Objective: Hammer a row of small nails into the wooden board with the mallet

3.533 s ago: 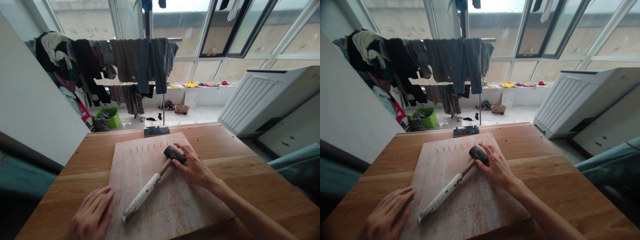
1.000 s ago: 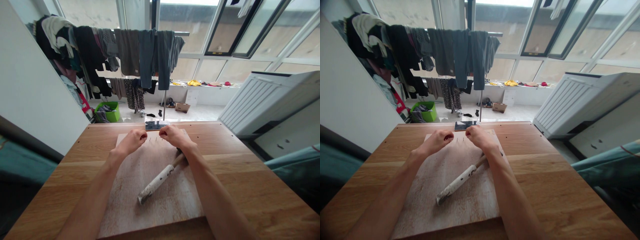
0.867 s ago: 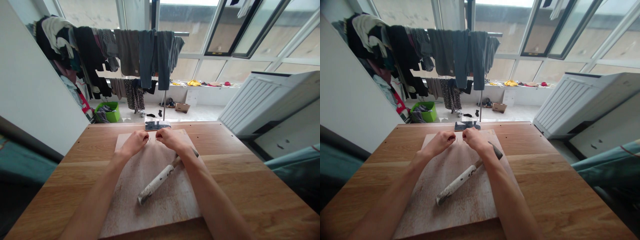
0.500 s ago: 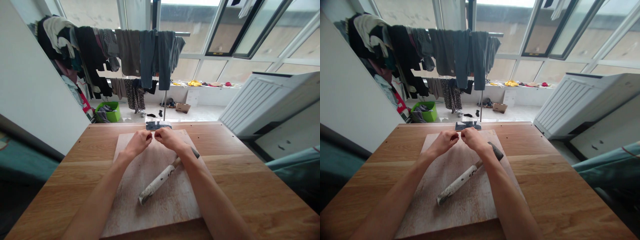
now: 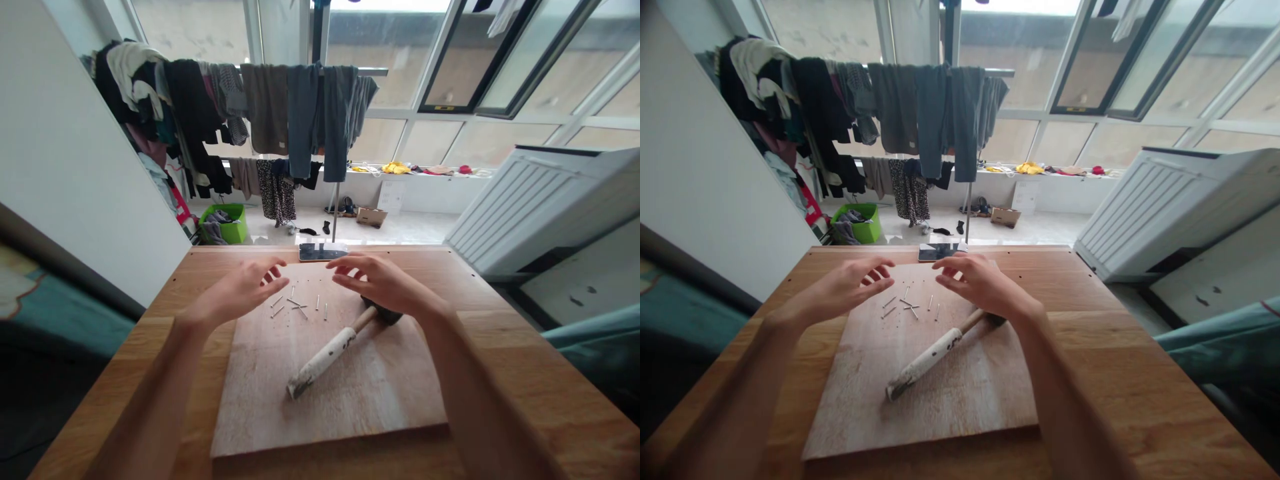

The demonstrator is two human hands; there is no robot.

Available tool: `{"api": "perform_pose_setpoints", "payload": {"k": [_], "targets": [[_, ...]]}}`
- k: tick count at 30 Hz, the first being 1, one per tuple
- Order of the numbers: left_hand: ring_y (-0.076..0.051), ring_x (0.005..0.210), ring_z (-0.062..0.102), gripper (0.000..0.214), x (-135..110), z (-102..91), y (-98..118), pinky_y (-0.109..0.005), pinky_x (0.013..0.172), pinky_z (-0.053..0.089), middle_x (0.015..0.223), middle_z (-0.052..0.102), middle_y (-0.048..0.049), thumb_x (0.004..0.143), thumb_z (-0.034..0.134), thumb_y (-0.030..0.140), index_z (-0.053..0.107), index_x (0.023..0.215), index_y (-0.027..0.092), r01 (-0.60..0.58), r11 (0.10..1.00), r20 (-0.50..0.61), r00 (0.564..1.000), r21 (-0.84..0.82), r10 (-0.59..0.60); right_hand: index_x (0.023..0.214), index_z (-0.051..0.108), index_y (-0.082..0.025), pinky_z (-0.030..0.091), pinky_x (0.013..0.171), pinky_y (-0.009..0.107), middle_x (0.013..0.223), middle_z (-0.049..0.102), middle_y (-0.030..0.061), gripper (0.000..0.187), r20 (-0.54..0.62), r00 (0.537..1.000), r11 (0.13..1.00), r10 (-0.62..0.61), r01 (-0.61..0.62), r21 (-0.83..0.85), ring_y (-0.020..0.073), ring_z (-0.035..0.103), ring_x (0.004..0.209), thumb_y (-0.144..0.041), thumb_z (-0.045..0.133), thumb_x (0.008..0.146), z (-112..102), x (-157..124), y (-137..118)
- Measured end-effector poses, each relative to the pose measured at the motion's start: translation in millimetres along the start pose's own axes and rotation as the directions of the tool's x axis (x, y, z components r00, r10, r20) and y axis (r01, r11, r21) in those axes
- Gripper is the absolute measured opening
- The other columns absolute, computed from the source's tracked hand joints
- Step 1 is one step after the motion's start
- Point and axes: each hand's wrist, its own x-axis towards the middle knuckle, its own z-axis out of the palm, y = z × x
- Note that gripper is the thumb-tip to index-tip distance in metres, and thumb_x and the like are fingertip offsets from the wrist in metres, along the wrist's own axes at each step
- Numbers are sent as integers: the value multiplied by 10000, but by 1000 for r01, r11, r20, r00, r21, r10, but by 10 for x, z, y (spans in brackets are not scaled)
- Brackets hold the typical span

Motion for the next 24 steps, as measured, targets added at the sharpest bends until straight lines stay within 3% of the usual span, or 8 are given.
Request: {"api": "perform_pose_setpoints", "payload": {"k": [3, 6, 9, 11, 15, 17, 20, 24], "targets": [[-249, 1061, 702, 360, -470, 124, -73, -410, 971, 546, 1209, 725, -92, 1010, 534, 437, 651, 1264, 211, -67, 979, -7, 998, 192, 70, 1225, 725, -275, 525, 1013, 402, 1271, 697, 91, 332, -95, 994, 991, 52, -63, -115, 259, 685, 1130, -422, 533, 997, -1, -500, 320], [-248, 1130, 679, 340, -980, 374, -131, -413, 1008, 538, 1261, 703, -93, 1055, 457, 363, 601, 1326, 218, -166, 947, -7, 985, 275, 174, 1349, 627, -262, 449, 1133, 507, 1418, 612, 134, 469, -256, 944, 945, 207, -261, -196, 332, 557, 1349, -514, 479, 982, 194, -1096, 743], [-246, 1194, 642, 365, -1306, 632, -149, -419, 1052, 513, 1349, 656, -95, 1068, 427, 327, 537, 1404, 236, -211, 915, -39, 970, 342, 239, 1460, 514, -271, 428, 1165, 527, 1467, 596, 128, 538, -170, 914, 900, 369, -397, -181, 325, 527, 1395, -531, 404, 1003, 449, -1554, 1001], [-255, 1180, 642, 399, -1393, 736, -158, -440, 1051, 501, 1363, 643, -108, 1071, 419, 340, 496, 1448, 234, -194, 895, -97, 963, 401, 252, 1502, 477, -271, 389, 1201, 512, 1540, 533, 113, 573, -162, 904, 886, 395, -421, -195, 315, 449, 1459, -538, 402, 1001, 561, -1693, 1025], [-263, 1202, 629, 442, -1454, 724, -250, -449, 1057, 466, 1340, 659, -114, 1074, 406, 386, 455, 1478, 215, -156, 862, -167, 950, 482, 265, 1581, 370, -274, 384, 1203, 510, 1567, 504, 89, 629, -165, 869, 858, 466, -489, -154, 297, 465, 1448, -564, 344, 1024, 644, -1641, 837], [-264, 1232, 613, 438, -1529, 644, -369, -447, 1075, 450, 1333, 665, -105, 1072, 402, 408, 472, 1460, 218, -109, 855, -198, 951, 507, 238, 1621, 285, -277, 361, 1214, 509, 1606, 451, 74, 653, -122, 886, 876, 448, -462, -138, 283, 428, 1473, -560, 335, 1034, 696, -1548, 695], [-274, 1221, 616, 432, -1742, 481, -650, -453, 1081, 461, 1332, 655, -96, 1062, 391, 465, 518, 1414, 249, 37, 864, -271, 955, 502, 117, 1645, 221, -265, 316, 1241, 492, 1657, 359, 67, 665, -44, 933, 923, 358, -360, -134, 261, 341, 1521, -524, 351, 1046, 840, -1384, 462], [-296, 1304, 584, 510, -2095, 219, -1094, -476, 1123, 464, 1437, 555, -87, 1041, 355, 541, 465, 1457, 268, 262, 893, -316, 938, 367, -145, 1628, 282, -214, 299, 1249, 506, 1656, 354, 105, 676, 103, 977, 974, 188, -172, -149, 269, 286, 1544, -519, 418, 1041, 1021, -1111, 122]]}}
